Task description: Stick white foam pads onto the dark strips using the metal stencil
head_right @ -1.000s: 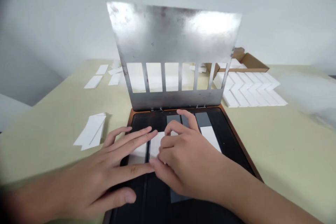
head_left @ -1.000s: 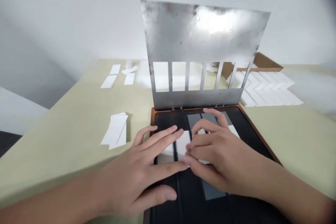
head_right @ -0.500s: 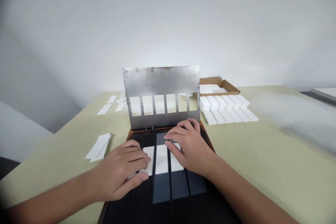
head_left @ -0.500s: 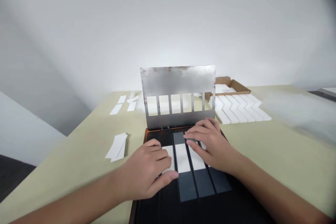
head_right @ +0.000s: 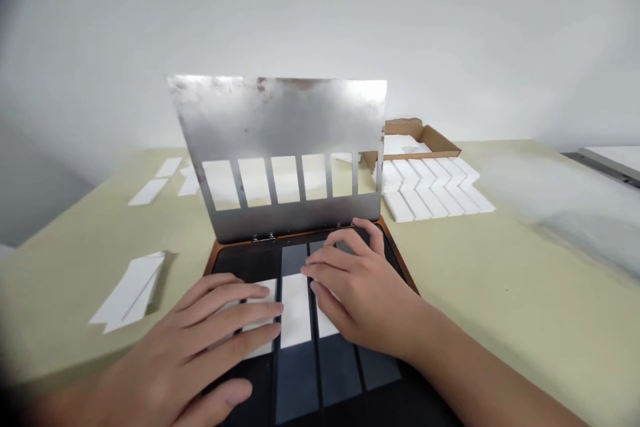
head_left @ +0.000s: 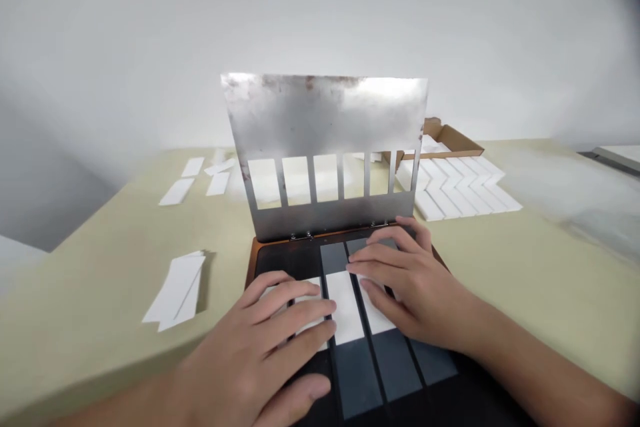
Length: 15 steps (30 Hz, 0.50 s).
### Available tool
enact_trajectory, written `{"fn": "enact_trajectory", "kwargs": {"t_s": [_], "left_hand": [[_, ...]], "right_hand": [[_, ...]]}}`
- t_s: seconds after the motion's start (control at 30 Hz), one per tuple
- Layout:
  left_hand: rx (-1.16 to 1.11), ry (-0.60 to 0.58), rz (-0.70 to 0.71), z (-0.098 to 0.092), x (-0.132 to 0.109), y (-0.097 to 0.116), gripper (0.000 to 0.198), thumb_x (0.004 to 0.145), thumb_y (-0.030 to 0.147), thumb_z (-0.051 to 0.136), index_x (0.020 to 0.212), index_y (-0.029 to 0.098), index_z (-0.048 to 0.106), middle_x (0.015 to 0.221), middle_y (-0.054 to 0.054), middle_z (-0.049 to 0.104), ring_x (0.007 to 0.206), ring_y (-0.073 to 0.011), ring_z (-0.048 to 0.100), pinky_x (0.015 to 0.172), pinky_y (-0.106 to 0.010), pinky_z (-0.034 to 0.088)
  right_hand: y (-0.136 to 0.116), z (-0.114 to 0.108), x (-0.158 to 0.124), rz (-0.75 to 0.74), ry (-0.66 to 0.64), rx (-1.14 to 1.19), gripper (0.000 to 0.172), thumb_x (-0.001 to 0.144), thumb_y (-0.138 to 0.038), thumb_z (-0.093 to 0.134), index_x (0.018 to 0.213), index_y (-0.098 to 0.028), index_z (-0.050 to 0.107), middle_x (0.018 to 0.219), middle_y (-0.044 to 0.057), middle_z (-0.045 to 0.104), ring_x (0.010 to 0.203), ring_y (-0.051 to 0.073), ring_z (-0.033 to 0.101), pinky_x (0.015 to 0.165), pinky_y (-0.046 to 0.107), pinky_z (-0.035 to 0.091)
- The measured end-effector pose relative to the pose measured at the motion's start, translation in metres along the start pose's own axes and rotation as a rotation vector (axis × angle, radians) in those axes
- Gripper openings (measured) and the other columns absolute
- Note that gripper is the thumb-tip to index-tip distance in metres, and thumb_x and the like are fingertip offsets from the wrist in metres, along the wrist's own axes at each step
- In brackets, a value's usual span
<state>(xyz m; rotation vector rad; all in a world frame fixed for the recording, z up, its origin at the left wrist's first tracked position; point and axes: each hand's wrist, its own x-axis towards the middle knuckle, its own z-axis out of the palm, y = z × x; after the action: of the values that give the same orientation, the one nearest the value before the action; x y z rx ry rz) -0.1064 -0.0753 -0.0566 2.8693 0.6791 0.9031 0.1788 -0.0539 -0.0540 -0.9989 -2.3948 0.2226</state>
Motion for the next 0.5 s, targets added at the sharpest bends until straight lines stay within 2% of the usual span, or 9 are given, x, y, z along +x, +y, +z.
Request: {"fn": "enact_trajectory", "kwargs": {"t_s": [0.07,0.17,0.3,0.43,0.5], "left_hand": [[-0.042,-0.017,-0.012,0.000,0.000,-0.001,0.028,0.107,0.033,0.057,0.124,0.019,0.072,0.128,-0.003,0.077,0.121,-0.0271,0.062,0.115,-0.044,0.032],[-0.120,-0.022,-0.047,0.002,-0.001,-0.004,0.027,0.108,0.035,0.057,0.124,0.022,0.074,0.126,0.002,0.078,0.115,-0.0246,0.063,0.111,-0.041,0.031],[-0.142,-0.009,-0.088,0.005,-0.002,-0.005,0.029,0.110,0.041,0.054,0.122,0.024,0.074,0.124,0.004,0.079,0.110,-0.0239,0.063,0.103,-0.041,0.035],[-0.126,-0.070,-0.117,0.005,-0.002,-0.005,0.029,0.108,0.043,0.056,0.125,0.026,0.073,0.118,0.002,0.079,0.106,-0.0262,0.063,0.095,-0.044,0.039],[-0.121,-0.090,-0.116,0.004,-0.001,-0.005,0.028,0.108,0.041,0.057,0.126,0.026,0.073,0.116,0.001,0.079,0.105,-0.0266,0.063,0.094,-0.045,0.038]], "right_hand": [[0.000,-0.003,0.002,0.023,0.024,-0.026,0.028,0.103,-0.015,0.058,0.121,-0.026,0.075,0.122,-0.001,0.079,0.122,0.023,0.060,0.123,0.055,0.020],[0.000,-0.005,0.004,0.025,-0.002,-0.054,0.030,0.100,-0.012,0.058,0.122,-0.025,0.074,0.124,-0.001,0.078,0.121,0.024,0.060,0.122,0.055,0.020],[-0.001,-0.007,0.006,-0.001,-0.035,-0.075,0.029,0.102,-0.014,0.056,0.123,-0.024,0.074,0.126,0.000,0.078,0.122,0.025,0.060,0.122,0.055,0.021],[-0.003,-0.012,0.006,-0.010,-0.068,-0.106,0.029,0.101,-0.016,0.058,0.123,-0.025,0.074,0.127,0.000,0.078,0.123,0.026,0.059,0.122,0.055,0.023],[-0.005,-0.015,0.006,-0.013,-0.106,-0.114,0.026,0.102,-0.024,0.061,0.125,-0.026,0.073,0.128,0.001,0.078,0.125,0.027,0.058,0.122,0.055,0.023]]}}
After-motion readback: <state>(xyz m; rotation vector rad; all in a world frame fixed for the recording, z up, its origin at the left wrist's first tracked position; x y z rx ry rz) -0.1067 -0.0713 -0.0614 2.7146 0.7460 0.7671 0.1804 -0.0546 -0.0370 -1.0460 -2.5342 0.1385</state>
